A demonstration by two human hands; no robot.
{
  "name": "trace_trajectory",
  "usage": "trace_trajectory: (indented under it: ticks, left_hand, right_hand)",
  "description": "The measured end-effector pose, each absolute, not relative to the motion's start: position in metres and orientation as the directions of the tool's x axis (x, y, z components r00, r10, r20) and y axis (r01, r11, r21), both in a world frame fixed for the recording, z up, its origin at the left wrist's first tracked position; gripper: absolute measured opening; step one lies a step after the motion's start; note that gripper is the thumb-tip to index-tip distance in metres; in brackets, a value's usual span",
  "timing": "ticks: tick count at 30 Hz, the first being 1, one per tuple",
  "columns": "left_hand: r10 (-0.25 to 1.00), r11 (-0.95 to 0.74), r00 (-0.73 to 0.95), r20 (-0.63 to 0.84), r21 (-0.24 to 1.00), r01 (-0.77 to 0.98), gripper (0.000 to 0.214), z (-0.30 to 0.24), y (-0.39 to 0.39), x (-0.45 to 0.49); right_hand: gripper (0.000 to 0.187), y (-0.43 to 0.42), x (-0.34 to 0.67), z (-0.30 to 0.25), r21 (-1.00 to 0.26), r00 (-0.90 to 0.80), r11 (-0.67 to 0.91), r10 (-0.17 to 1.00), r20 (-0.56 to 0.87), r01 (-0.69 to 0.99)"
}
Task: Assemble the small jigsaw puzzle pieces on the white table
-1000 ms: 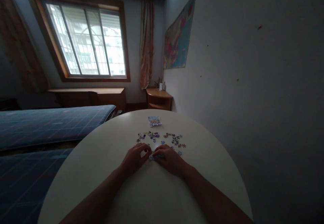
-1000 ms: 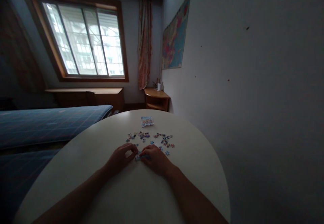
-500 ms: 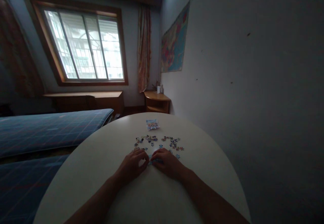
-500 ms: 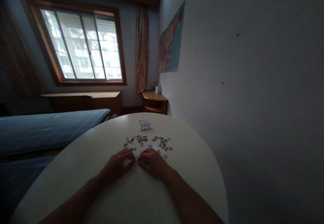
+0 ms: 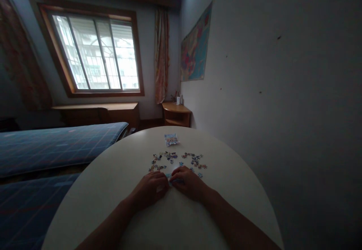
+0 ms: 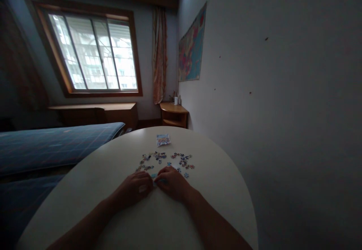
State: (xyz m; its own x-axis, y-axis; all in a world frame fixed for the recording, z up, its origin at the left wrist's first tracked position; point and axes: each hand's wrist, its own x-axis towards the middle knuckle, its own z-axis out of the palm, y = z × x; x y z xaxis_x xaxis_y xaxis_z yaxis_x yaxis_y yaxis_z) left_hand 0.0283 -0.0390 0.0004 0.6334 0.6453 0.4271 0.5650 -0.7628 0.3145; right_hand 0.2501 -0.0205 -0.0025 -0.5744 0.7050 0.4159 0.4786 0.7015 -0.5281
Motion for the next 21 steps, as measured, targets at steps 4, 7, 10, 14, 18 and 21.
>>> trace_trajectory:
  ticks: [4, 7, 10, 14, 18, 21]
  left_hand:
    - [0.648, -0.761, 0.636, 0.419, 0.319, 0.565, 0.010, 0.0004, -0.0403, 0.0279]
    - [0.641, -0.767, 0.641, 0.421, 0.324, 0.554, 0.011, 0.0000, -0.0401, 0.0276]
    - [0.643, -0.766, 0.644, 0.414, 0.339, 0.547, 0.012, -0.0003, -0.0399, 0.0272]
    - [0.645, -0.764, 0.648, 0.405, 0.359, 0.536, 0.012, 0.0009, -0.0405, 0.0269]
    - [0.650, -0.760, 0.647, 0.399, 0.369, 0.535, 0.012, 0.0026, -0.0414, 0.0275]
    - [0.673, -0.739, 0.618, 0.406, 0.373, 0.560, 0.011, 0.0019, -0.0406, 0.0275]
  right_hand:
    - [0.019, -0.0203, 0.2504, -0.0026, -0.515, -0.587, 0.712, 0.694, 0.416, 0.477]
    - [0.018, -0.0216, 0.2507, -0.0010, -0.512, -0.590, 0.714, 0.693, 0.414, 0.478]
    - [0.017, -0.0231, 0.2509, 0.0004, -0.507, -0.589, 0.718, 0.689, 0.422, 0.477]
    - [0.017, -0.0237, 0.2507, 0.0006, -0.506, -0.587, 0.714, 0.693, 0.417, 0.484]
    - [0.016, -0.0230, 0.2499, 0.0005, -0.506, -0.584, 0.709, 0.699, 0.412, 0.492]
    - [0.015, -0.0227, 0.2494, 0.0009, -0.507, -0.588, 0.709, 0.699, 0.408, 0.491]
